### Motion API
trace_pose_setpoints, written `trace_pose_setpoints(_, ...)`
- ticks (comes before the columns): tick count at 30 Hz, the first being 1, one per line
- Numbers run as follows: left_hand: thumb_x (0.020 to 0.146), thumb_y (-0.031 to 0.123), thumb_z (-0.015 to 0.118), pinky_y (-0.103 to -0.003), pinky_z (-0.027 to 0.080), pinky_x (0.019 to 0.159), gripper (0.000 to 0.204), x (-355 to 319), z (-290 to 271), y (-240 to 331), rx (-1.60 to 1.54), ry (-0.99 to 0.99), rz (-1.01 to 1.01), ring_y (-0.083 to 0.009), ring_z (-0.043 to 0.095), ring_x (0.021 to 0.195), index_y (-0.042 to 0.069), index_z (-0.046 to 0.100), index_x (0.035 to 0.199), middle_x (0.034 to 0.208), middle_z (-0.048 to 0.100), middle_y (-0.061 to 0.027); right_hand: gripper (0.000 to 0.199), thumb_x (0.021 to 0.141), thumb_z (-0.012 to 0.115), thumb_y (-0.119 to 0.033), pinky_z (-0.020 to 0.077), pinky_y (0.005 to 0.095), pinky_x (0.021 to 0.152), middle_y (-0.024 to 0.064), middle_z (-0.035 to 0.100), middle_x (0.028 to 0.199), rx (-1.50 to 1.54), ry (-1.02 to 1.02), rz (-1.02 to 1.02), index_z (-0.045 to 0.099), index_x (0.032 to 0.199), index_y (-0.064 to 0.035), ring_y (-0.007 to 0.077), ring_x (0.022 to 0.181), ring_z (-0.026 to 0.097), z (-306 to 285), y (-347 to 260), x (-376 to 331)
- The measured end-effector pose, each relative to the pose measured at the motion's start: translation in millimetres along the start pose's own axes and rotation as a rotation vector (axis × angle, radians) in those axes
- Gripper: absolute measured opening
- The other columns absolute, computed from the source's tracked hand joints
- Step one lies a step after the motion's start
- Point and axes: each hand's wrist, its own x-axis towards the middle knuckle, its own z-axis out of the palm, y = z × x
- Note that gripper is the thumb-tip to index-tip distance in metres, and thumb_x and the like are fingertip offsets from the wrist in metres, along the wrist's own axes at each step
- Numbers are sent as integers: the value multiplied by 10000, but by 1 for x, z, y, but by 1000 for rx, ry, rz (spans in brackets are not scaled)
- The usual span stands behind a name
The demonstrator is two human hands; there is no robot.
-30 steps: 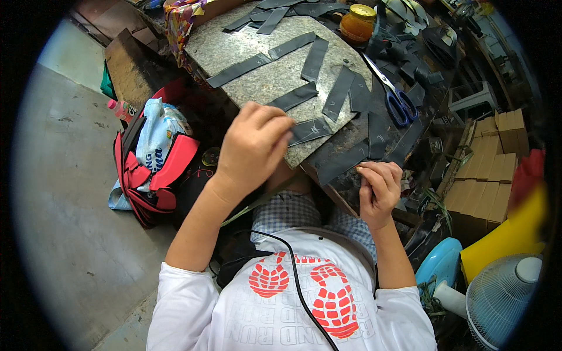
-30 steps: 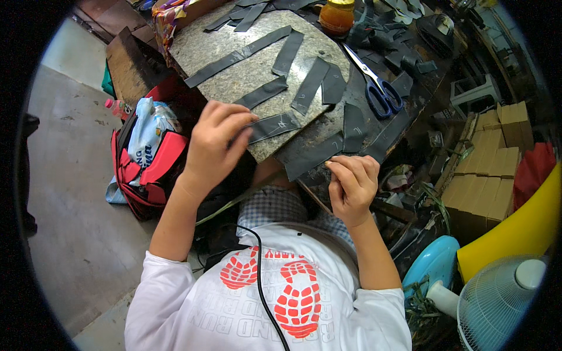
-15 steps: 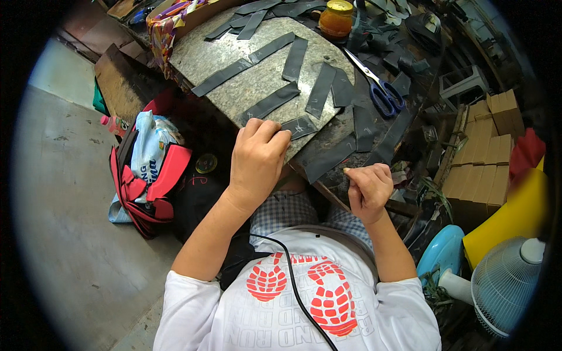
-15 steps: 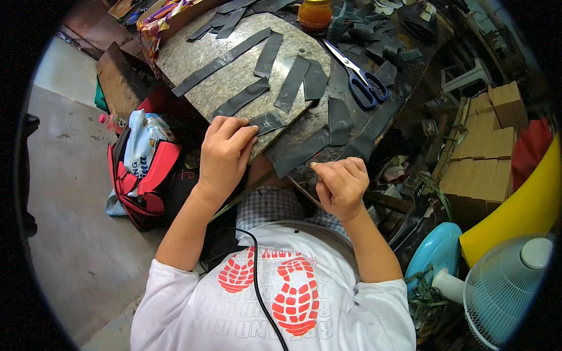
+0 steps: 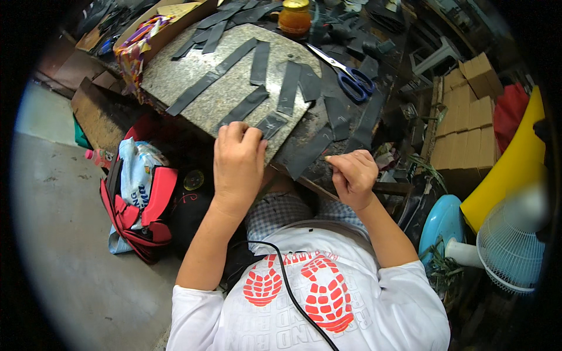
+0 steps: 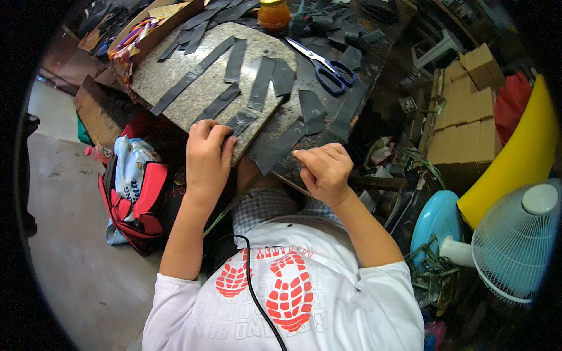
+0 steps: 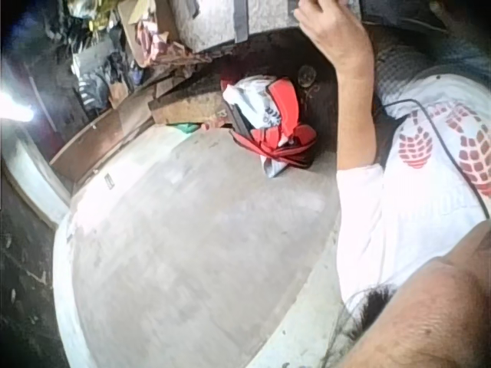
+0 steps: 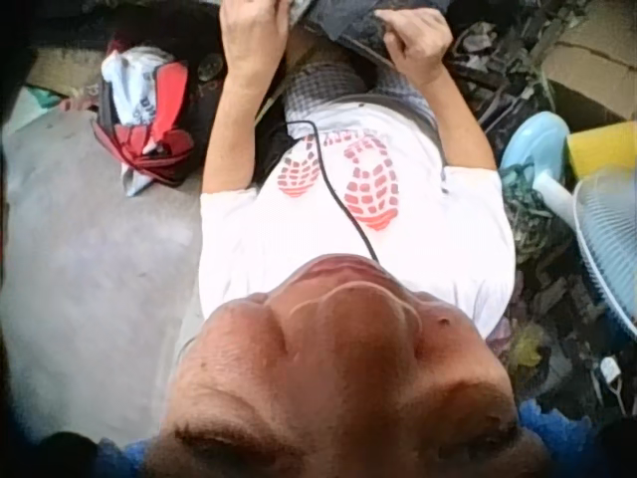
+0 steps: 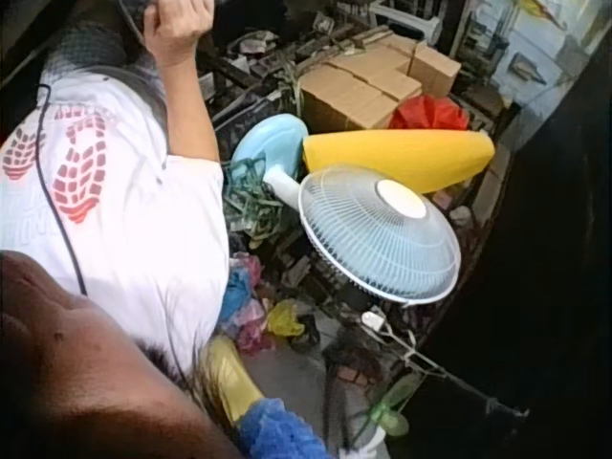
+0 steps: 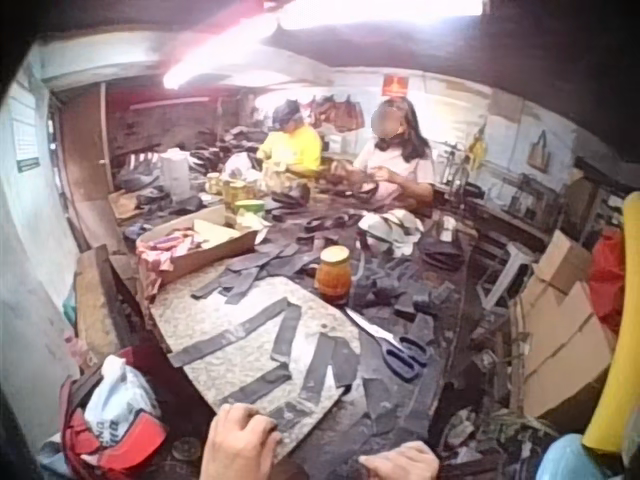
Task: The person handles small black leather strips on a workbench, aligning and stacking them by hand. They occasionally use scissors to trim edges and organize the pieces into neat piles.
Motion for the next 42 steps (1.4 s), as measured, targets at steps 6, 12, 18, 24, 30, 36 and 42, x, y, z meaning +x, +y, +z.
trace_pose_setpoints(6, 801, 57, 731, -438, 463, 844, 180, 0, -1, -3, -36, -27, -4, -338, 552, 947, 30, 616, 937, 987, 562, -133, 264, 705, 683, -21, 479, 359, 681, 46, 676, 759, 0, 7, 47, 697, 958, -92, 235, 659, 638, -1, -3, 1)
trace_pose_setpoints(12, 792, 55, 739, -439, 464, 844, 207, 2, -3, -4, -57, -40, -2, -343, 551, 950, 30, 615, 956, 992, 562, -137, 196, 777, 717, -77, 504, 388, 719, 69, 678, 816, -111, -20, 154, 715, 973, -84, 273, 765, 638, -10, 21, 47)
trace_pose_setpoints(18, 793, 45, 739, -432, 467, 852, 252, 4, -9, -2, -122, -80, -63, -356, 555, 974, 25, 611, 1010, 1022, 566, -151, 320, 855, 733, -300, 532, 421, 843, 101, 685, 1026, -325, -196, 325, 722, 1070, -63, 316, 975, 645, 25, 74, 124)
trace_pose_setpoints(24, 790, 126, 777, -394, 482, 865, 326, 17, -6, 4, -7, 48, -45, -330, 560, 992, 16, 634, 1061, 1047, 580, -148, 319, 794, 806, -234, 516, 360, 720, 125, 690, 877, -12, -339, 586, 695, 983, -3, 251, 806, 666, 45, 103, 134)
trace_pose_setpoints(30, 759, 143, 785, -430, 453, 871, 323, 25, 4, 10, 115, -112, -123, -333, 523, 992, 36, 637, 1025, 971, 551, -127, 177, 831, 728, -93, 519, 298, 594, 85, 669, 772, 315, -158, 783, 635, 937, 14, 153, 644, 657, 37, 108, 129)
trace_pose_setpoints(36, 839, 53, 715, -338, 527, 701, 212, 31, -9, 13, -381, -128, -352, -259, 664, 788, 10, 588, 1003, 901, 690, -104, 161, 873, 697, -16, 538, 254, 569, 76, 667, 809, 811, 113, 811, 597, 993, 25, 135, 675, 674, 9, 76, 120)
trace_pose_setpoints(42, 939, 59, 642, -186, 527, 589, 216, 35, -26, 12, -1196, -414, -760, -58, 636, 672, -24, 605, 1135, 981, 739, -121, 215, 856, 730, 18, 593, 288, 633, 106, 714, 926, 1279, -68, 962, 643, 1051, -4, 158, 710, 696, 13, 33, 98)
